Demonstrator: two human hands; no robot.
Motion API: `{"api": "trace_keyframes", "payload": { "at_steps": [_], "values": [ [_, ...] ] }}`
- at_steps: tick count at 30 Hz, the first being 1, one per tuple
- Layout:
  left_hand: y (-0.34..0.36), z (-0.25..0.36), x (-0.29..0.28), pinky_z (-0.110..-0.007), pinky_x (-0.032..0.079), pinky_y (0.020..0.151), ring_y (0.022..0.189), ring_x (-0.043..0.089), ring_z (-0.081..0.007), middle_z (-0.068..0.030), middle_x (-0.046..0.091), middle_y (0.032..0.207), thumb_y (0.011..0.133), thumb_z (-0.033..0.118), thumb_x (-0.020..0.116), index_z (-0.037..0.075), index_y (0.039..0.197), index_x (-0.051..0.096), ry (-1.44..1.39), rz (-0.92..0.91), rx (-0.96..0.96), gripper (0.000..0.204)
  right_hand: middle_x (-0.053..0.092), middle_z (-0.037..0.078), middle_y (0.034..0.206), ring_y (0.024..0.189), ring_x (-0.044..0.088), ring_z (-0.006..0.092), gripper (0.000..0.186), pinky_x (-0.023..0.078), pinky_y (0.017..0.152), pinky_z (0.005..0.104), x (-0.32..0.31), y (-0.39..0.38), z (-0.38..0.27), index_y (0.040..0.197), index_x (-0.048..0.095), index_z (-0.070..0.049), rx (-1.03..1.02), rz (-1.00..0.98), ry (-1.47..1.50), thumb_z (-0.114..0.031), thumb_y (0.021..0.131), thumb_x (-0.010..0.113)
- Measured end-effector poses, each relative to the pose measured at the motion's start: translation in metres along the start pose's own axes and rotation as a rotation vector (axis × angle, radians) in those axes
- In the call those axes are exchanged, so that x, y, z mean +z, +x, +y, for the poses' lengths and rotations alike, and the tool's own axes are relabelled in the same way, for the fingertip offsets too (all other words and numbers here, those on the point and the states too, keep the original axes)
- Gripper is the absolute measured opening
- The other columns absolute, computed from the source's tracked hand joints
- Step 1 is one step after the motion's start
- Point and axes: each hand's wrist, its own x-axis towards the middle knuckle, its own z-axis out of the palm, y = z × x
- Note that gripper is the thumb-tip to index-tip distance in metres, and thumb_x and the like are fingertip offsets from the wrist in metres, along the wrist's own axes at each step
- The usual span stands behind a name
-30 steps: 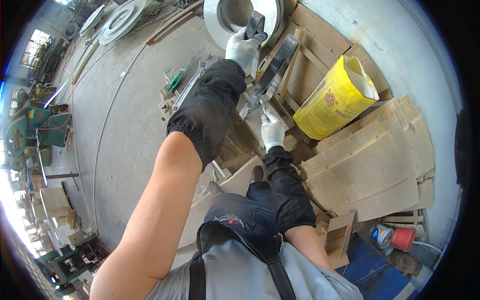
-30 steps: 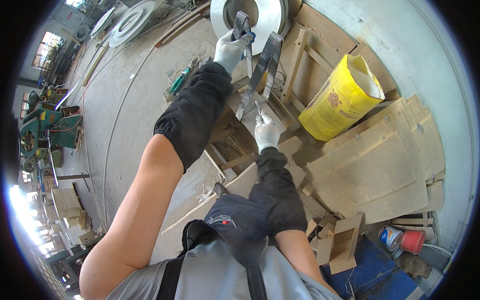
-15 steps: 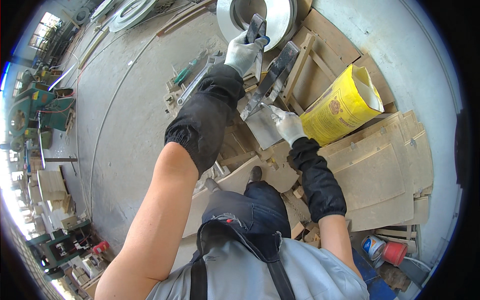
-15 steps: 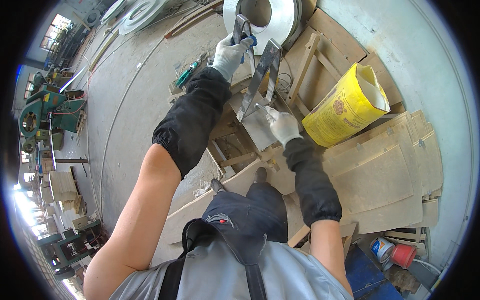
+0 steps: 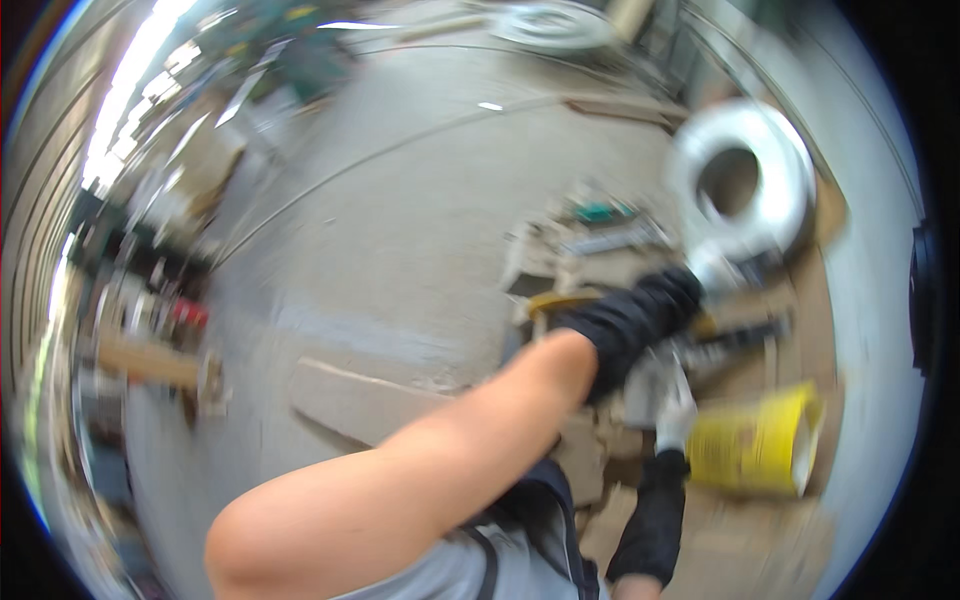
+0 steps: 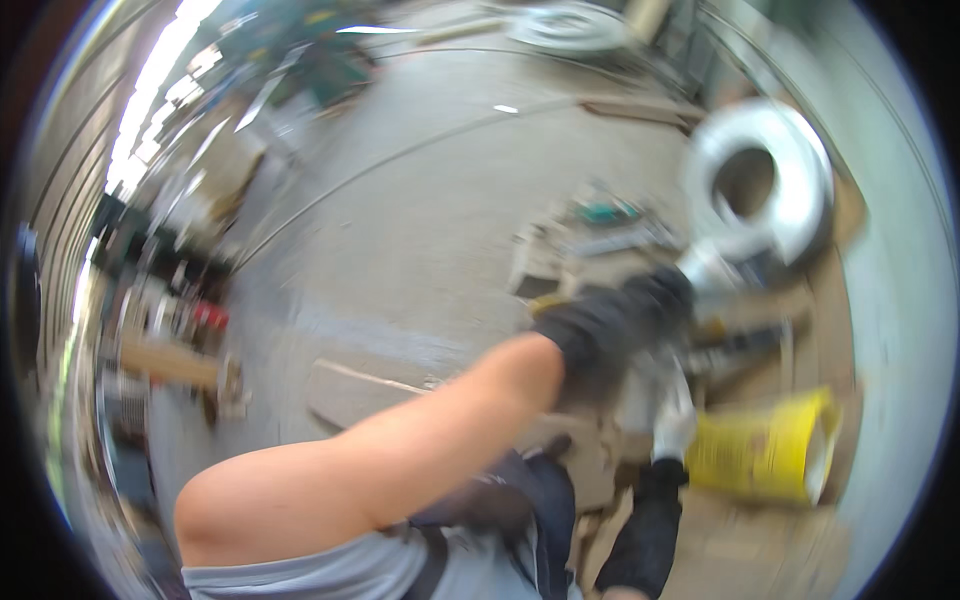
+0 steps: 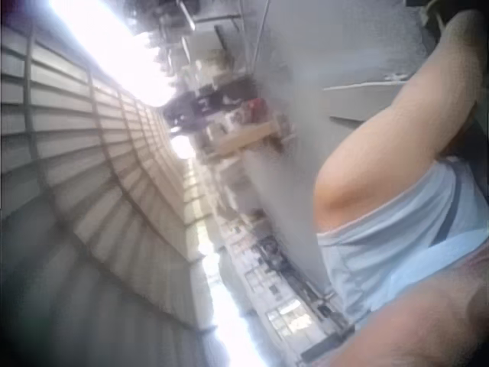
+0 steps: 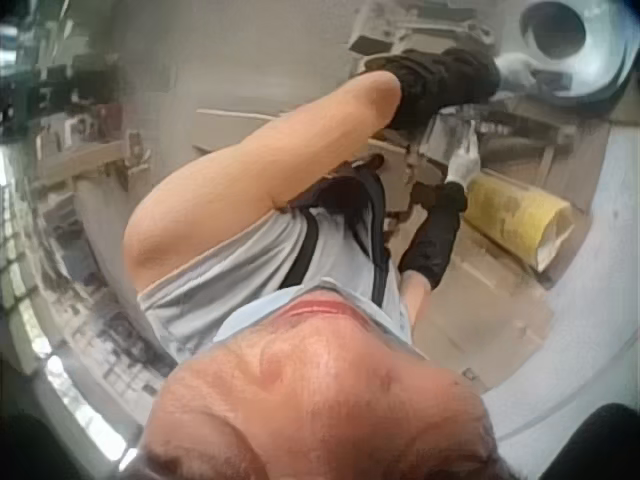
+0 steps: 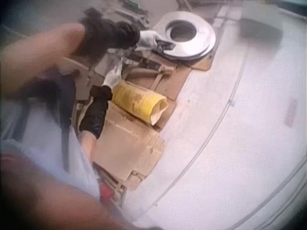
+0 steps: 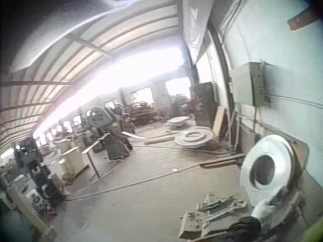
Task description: The recorder uses an adjustable wrench to tighten or loosen bolts on a piece of machinery in a workshop.
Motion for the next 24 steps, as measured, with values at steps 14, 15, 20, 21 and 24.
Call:
{"api": "trace_keyframes", "payload": {
  "at_steps": [14, 15, 20, 21, 24],
  "values": [
    [-0.010, 0.094, -0.071, -0.038, 0.054, 0.079, 0.082, 0.070, -0.0278, -0.0156, 0.074, 0.087, 0.078, 0.026, 0.083, 0.008, 0.112, 0.073, -0.516, -0.146, -0.470, 0.040, 0.073, 0.026, 0.106, 0.097, 0.068, 0.0482, 0.041, 0.052, 0.083, 0.0542, 0.030, 0.017, 0.031, 0.115, 0.066, -0.004, -0.078, 0.129, -0.495, -0.036, 0.110, 0.043],
    [-0.010, 0.094, -0.073, -0.038, 0.054, 0.079, 0.082, 0.070, -0.0278, -0.0156, 0.074, 0.087, 0.078, 0.026, 0.083, 0.008, 0.112, 0.073, -0.515, -0.143, -0.482, 0.040, 0.073, 0.027, 0.103, 0.091, 0.069, 0.0479, 0.035, 0.053, 0.077, 0.0531, 0.029, 0.017, 0.042, 0.111, 0.066, -0.001, -0.192, 0.184, -0.500, -0.031, 0.109, 0.048],
    [-0.015, 0.092, -0.046, -0.041, 0.055, 0.077, 0.082, 0.073, -0.0310, -0.0177, 0.074, 0.084, 0.077, 0.025, 0.083, 0.007, 0.099, 0.078, -0.523, -0.149, -0.520, 0.029, 0.073, 0.025, 0.095, 0.081, 0.070, 0.0451, 0.025, 0.055, 0.068, 0.0511, -0.002, 0.027, 0.084, 0.105, 0.068, -0.001, -0.386, 0.096, -0.567, -0.023, 0.105, 0.056],
    [-0.019, 0.091, -0.028, -0.041, 0.055, 0.077, 0.082, 0.073, -0.0310, -0.0177, 0.074, 0.084, 0.077, 0.025, 0.083, 0.007, 0.099, 0.078, -0.539, -0.175, -0.524, 0.029, 0.073, 0.024, 0.095, 0.080, 0.070, 0.0445, 0.025, 0.055, 0.068, 0.0510, -0.012, 0.018, 0.092, 0.104, 0.068, -0.002, -0.445, 0.073, -0.546, -0.025, 0.103, 0.057],
    [-0.002, 0.060, 0.017, -0.040, 0.054, 0.096, 0.108, 0.069, -0.0343, -0.0212, 0.073, 0.117, 0.076, 0.021, 0.082, 0.011, 0.126, 0.072, -0.507, -0.009, -0.169, 0.052, 0.074, 0.021, 0.100, 0.082, 0.071, 0.0412, 0.025, 0.058, 0.071, 0.0494, -0.037, 0.044, 0.080, 0.107, 0.069, -0.004, -0.634, 0.028, -0.565, -0.027, 0.100, 0.062]
  ]
}}
